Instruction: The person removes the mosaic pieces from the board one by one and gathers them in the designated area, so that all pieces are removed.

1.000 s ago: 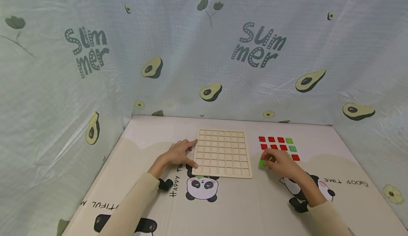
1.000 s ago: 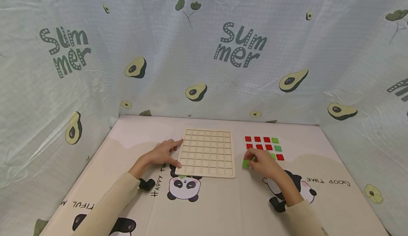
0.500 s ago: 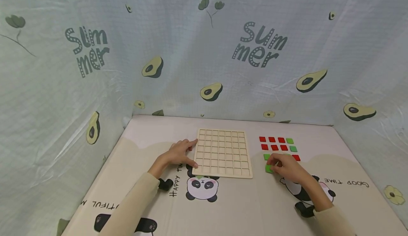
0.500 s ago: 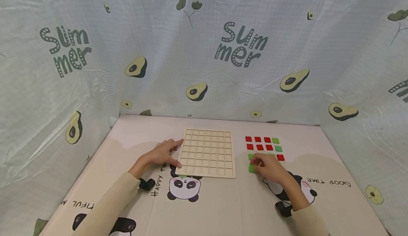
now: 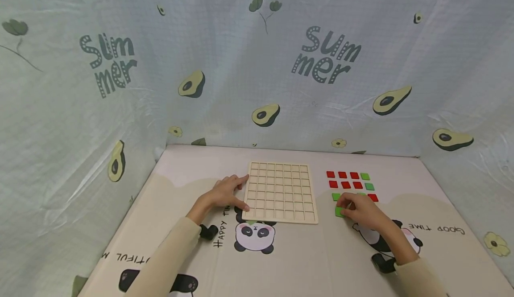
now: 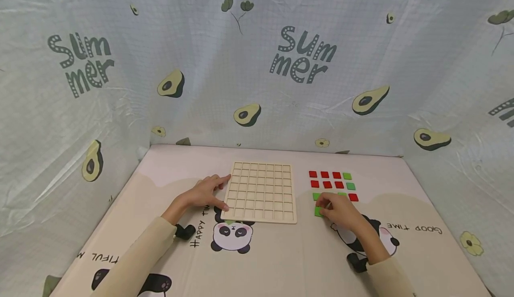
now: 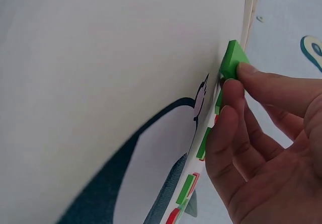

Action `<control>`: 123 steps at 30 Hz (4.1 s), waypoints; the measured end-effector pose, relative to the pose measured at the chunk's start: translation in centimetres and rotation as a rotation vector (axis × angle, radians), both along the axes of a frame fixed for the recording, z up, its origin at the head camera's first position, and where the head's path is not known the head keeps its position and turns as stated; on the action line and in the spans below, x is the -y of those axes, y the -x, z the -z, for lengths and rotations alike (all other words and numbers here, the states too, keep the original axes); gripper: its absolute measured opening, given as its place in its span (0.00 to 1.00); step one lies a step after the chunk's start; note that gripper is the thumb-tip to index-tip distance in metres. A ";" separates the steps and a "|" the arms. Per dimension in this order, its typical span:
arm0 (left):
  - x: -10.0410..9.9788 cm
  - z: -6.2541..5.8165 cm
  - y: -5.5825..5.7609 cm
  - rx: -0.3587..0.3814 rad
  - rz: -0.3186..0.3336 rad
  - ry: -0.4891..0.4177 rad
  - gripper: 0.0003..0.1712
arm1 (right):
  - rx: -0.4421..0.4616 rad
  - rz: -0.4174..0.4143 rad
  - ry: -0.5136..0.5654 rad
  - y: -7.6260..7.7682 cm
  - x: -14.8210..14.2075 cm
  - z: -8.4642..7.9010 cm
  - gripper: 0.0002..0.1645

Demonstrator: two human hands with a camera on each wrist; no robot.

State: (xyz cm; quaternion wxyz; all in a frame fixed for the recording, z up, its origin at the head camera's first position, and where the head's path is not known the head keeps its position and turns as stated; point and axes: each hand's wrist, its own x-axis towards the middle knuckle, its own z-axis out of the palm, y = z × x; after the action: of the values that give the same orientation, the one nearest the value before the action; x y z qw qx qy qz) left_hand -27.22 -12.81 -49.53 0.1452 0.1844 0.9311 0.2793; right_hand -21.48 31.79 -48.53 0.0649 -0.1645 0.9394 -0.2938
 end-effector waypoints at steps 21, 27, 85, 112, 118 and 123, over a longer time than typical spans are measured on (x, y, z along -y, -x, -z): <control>-0.1 -0.2 0.0 0.000 0.000 0.003 0.65 | 0.082 0.000 0.009 0.0 -0.1 -0.1 0.14; 0.0 -0.1 0.1 0.001 0.002 -0.004 0.65 | 0.077 -0.012 0.002 0.0 -0.1 -0.2 0.13; -0.2 -0.1 0.0 -0.003 -0.010 0.024 0.66 | 0.048 -0.013 -0.008 -0.2 0.1 -0.3 0.14; -0.2 -0.1 -0.1 0.001 -0.016 0.011 0.66 | 0.018 -0.011 -0.036 -0.3 0.2 -0.2 0.13; -0.1 0.0 0.0 0.009 -0.019 0.007 0.66 | 0.012 -0.019 -0.035 -0.2 0.2 -0.1 0.13; 0.0 0.2 0.1 -0.001 -0.020 0.030 0.66 | 0.016 -0.019 -0.034 -0.2 0.2 0.0 0.14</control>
State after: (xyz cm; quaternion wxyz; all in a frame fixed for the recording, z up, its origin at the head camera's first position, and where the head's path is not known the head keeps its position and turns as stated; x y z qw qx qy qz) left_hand -27.34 -12.77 -49.72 0.1446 0.1729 0.9370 0.2669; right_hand -21.31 31.60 -48.49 0.0783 -0.1699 0.9421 -0.2783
